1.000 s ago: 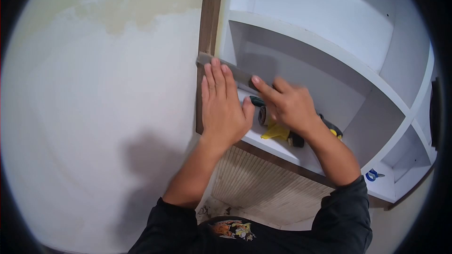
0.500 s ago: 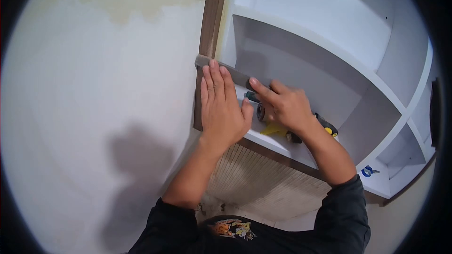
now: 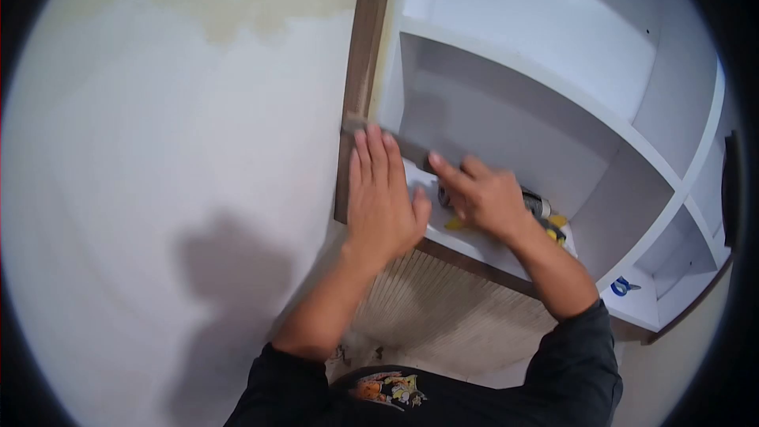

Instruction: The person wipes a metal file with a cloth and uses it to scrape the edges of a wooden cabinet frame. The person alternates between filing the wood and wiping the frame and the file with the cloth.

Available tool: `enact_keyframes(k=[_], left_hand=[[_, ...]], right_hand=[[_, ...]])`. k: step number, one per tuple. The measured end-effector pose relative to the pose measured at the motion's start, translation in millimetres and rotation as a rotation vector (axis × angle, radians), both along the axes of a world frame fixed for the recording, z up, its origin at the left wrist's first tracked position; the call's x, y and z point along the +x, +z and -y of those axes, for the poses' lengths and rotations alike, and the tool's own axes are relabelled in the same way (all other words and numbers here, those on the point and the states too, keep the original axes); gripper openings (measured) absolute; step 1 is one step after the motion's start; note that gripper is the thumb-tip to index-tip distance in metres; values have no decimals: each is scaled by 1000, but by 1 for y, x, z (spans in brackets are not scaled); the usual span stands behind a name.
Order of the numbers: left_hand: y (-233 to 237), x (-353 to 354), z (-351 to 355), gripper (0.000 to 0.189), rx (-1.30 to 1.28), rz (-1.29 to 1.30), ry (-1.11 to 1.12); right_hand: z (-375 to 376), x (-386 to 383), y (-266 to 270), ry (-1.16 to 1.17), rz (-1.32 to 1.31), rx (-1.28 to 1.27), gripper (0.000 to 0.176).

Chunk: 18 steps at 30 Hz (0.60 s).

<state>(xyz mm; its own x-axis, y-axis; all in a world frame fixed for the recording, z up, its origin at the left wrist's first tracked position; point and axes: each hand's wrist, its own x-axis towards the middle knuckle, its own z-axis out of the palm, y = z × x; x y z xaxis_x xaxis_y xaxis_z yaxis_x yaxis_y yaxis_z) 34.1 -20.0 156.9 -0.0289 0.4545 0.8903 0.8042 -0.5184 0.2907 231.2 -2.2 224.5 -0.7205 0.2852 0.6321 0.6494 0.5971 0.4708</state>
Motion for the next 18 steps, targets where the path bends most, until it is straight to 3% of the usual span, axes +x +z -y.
enact_keyframes(k=[8, 11, 15, 18], left_hand=[[-10, 3, 5, 87, -15, -3, -53], [18, -1, -5, 88, 75, 26, -16], [-23, 12, 13, 84, -25, -3, -210], [-34, 5, 30, 67, 31, -4, -250]], right_hand=[[8, -2, 11, -24, 10, -28, 60], [6, -9, 21, -28, -23, -32, 62], [19, 22, -9, -38, -3, -92, 62], [28, 46, -19, 18, -10, -74, 62]])
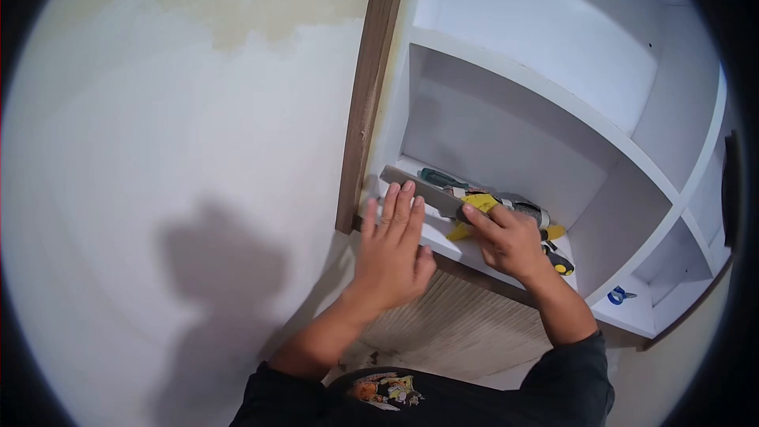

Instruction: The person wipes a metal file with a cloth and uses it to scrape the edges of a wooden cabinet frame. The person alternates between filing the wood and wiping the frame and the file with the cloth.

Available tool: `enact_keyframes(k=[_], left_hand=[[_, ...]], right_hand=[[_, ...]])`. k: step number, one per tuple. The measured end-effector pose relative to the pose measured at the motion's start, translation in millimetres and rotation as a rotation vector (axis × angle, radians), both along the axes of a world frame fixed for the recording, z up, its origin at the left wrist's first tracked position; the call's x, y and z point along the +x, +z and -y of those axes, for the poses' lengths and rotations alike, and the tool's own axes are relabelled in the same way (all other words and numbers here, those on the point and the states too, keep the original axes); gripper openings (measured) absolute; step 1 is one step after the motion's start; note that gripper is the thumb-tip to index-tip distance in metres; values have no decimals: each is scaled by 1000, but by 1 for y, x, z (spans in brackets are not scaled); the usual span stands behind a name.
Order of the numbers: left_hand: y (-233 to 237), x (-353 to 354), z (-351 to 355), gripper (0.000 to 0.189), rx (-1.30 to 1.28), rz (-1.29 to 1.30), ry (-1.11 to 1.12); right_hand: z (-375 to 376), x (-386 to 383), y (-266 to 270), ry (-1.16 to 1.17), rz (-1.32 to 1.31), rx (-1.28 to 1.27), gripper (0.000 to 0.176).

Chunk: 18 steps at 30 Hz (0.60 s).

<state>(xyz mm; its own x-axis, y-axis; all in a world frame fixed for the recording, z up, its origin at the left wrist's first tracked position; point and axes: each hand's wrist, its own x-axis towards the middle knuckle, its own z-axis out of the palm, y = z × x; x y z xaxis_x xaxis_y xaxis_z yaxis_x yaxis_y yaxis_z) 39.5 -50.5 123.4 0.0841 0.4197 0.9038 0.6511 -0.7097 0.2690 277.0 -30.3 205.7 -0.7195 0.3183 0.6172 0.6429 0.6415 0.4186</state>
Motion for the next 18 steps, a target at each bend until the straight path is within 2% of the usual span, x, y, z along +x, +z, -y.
enact_keyframes(k=[1, 2, 5, 7, 10, 14, 16, 18], left_hand=[[0, -7, 4, 62, 46, -13, 9], [9, -15, -1, 43, 241, 111, 70], [33, -32, -10, 31, 101, 419, 137], [57, -36, -36, 28, 172, 414, 280], [67, -36, -58, 26, 185, 421, 453], [60, -31, -63, 12, 201, 413, 463], [57, -30, -64, 13, 233, 463, 438], [50, -32, -52, 17, 152, 384, 453]], right_hand=[[3, 4, -1, 18, -21, 14, 63], [5, 5, 2, 35, -32, 54, 67], [8, 3, 11, 53, -75, 84, 67], [9, 4, 18, 41, -83, 119, 66], [6, 3, 26, 67, -140, 153, 65], [8, 5, 36, 126, -216, 173, 64], [11, 4, 39, 130, -226, 173, 63], [18, 1, 42, 93, -192, 138, 63]])
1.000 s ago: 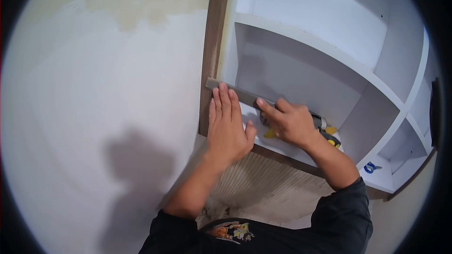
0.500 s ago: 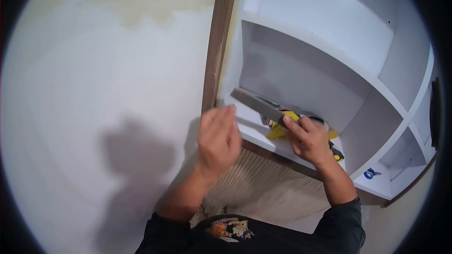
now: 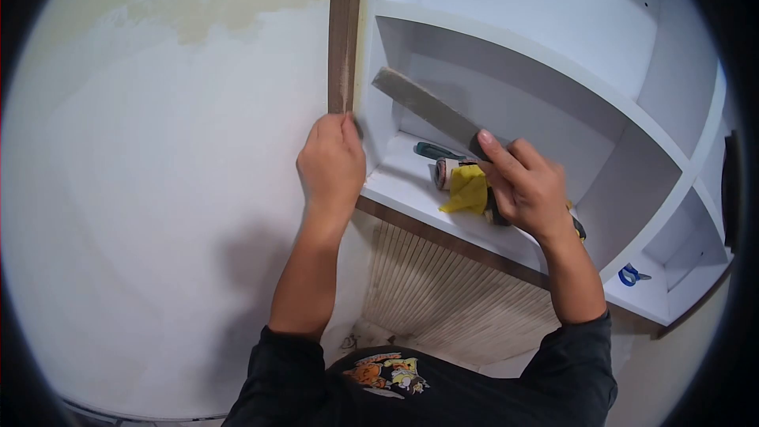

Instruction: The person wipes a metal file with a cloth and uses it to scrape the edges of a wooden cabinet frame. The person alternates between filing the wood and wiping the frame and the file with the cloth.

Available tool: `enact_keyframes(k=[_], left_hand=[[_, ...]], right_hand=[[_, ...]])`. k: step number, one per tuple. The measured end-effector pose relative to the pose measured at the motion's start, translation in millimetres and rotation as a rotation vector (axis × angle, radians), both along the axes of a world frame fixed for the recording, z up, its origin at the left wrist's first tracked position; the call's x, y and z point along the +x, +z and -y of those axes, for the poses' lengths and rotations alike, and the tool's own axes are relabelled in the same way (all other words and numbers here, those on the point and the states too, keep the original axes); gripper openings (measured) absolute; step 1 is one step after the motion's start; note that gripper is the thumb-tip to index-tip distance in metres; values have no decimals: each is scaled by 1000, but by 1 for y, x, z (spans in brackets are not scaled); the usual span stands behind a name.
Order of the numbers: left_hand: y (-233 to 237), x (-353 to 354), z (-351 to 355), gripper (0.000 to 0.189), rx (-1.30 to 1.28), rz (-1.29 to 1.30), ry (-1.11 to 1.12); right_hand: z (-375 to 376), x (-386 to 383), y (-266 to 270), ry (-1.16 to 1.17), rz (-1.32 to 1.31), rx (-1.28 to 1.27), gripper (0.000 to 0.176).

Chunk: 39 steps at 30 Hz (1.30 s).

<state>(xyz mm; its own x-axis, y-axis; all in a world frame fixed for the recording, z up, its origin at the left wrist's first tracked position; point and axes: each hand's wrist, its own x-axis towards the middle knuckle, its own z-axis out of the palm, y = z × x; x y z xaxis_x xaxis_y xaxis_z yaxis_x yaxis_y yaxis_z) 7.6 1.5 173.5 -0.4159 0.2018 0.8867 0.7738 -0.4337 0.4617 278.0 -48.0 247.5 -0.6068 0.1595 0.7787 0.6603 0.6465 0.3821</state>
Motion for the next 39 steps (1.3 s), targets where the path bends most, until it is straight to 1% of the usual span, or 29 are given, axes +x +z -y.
enact_keyframes(k=[1, 3, 5, 6, 7, 9, 12, 15, 16, 18, 21, 22, 27, 29, 31, 32, 35, 37, 39], left_hand=[[-6, 0, 9, 19, -49, -27, 0], [-41, -5, 31, 22, -428, -139, 14], [-61, -2, 56, 22, -677, -192, -9], [-64, -1, 62, 22, -803, -218, -21], [-62, -1, 62, 21, -658, -239, -28], [-54, 2, 59, 22, -368, -266, -38], [-19, 6, 56, 37, -484, -21, -97], [-27, 11, 53, 57, -230, -55, -156], [-28, 20, 53, 60, -158, -189, -84], [-33, 46, 58, 65, -27, -445, 58], [-39, 51, 35, 72, -159, -390, -137], [-40, 51, 31, 75, -166, -401, -111], [-39, 45, 18, 77, -131, -417, -95], [-31, 41, 12, 77, -117, -410, -81], [-10, 33, 13, 77, -133, -391, -63], [-10, 34, 11, 76, -122, -399, -55], [-36, 41, 17, 77, -149, -405, -168], [-31, 41, 12, 77, -132, -411, -172], [-28, 42, 13, 78, -146, -405, -164]], right_hand=[[2, 0, 1, -19, 18, -19, 63], [2, -2, -2, -49, 66, -50, 64], [-1, -2, -7, -72, 113, -82, 64], [-5, -3, -9, -78, 137, -99, 65], [-7, -4, -10, -82, 164, -119, 65], [-11, -4, -12, -60, 131, -131, 66], [-14, -9, -9, -55, 91, -143, 66], [-14, -7, -11, -92, 110, -149, 67], [-16, -8, -12, -110, 124, -145, 66], [-18, -12, -19, -63, 175, -144, 66], [-23, -19, -20, -11, 184, -149, 64], [-26, -21, -20, 3, 173, -150, 64], [-36, -26, -17, -71, 230, -91, 65], [-45, -33, -11, -70, 212, -65, 65], [-52, -46, -3, -58, 165, -54, 64], [-49, -42, -5, -70, 190, -65, 63], [-42, -34, -11, -99, 227, -69, 61], [-38, -28, -17, -127, 245, -105, 60], [-47, -39, -4, -96, 211, -92, 61]])
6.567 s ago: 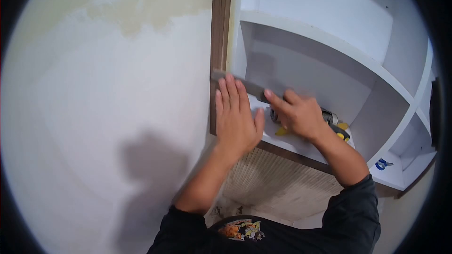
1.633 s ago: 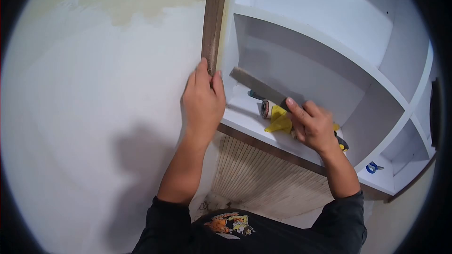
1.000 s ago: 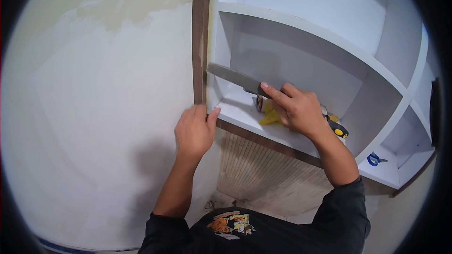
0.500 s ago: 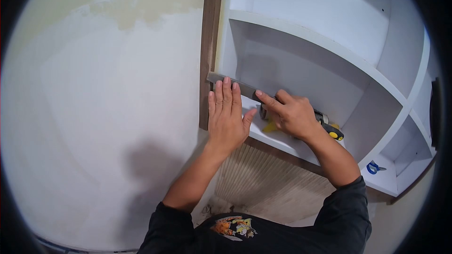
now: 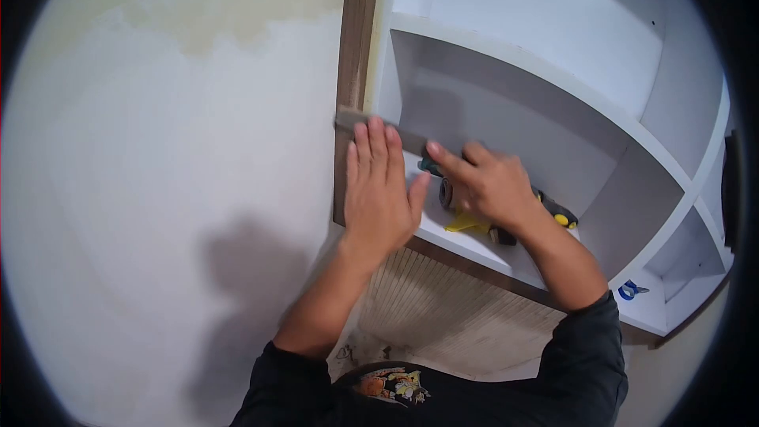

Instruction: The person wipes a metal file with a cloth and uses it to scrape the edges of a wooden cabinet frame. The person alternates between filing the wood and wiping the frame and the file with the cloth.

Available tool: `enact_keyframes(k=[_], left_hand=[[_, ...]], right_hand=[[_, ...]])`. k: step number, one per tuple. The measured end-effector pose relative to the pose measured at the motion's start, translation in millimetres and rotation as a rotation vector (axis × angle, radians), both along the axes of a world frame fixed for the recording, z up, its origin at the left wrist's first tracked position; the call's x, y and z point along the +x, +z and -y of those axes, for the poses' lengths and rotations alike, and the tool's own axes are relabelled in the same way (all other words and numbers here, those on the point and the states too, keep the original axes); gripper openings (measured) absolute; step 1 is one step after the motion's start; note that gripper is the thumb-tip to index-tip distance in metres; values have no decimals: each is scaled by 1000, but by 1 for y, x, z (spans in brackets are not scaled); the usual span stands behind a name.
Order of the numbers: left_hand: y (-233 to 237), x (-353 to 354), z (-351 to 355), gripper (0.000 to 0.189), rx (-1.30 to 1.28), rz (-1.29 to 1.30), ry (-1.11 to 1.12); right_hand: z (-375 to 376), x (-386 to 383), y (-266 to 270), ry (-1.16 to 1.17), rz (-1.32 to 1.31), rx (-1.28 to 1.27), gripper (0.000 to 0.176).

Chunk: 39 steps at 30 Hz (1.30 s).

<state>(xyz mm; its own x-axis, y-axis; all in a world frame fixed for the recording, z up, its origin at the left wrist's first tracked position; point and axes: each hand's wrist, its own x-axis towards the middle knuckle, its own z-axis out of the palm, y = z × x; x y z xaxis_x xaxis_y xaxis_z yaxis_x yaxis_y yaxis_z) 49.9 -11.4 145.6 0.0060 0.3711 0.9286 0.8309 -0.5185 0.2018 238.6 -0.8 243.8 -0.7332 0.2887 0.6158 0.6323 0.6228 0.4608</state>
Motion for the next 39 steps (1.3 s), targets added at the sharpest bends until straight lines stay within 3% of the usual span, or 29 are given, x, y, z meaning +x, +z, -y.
enact_keyframes(k=[10, 13, 19, 22, 28, 31, 35, 39], left_hand=[[16, -1, 4, 81, -50, 29, 20], [3, 2, 10, 81, -77, 52, -66], [14, -4, 2, 83, -25, 28, 20], [-5, 2, 12, 82, -74, 24, -76], [12, -6, 6, 81, -45, 70, -29], [-7, -3, 12, 80, -79, 28, -81], [10, -8, 5, 81, -87, 45, -46], [-4, -10, 10, 80, -94, 28, -99]], right_hand=[[-3, -1, 9, 48, 39, 20, 70], [11, 4, -3, -12, 24, -38, 67], [-3, -6, 6, 29, 19, 56, 66], [6, 8, -12, -37, 55, -43, 66], [6, -9, 6, -18, 37, 21, 68], [10, 2, -17, -38, 41, -34, 67], [-2, -9, -1, -2, 28, 14, 67], [4, -3, -18, 2, 11, -11, 66]])
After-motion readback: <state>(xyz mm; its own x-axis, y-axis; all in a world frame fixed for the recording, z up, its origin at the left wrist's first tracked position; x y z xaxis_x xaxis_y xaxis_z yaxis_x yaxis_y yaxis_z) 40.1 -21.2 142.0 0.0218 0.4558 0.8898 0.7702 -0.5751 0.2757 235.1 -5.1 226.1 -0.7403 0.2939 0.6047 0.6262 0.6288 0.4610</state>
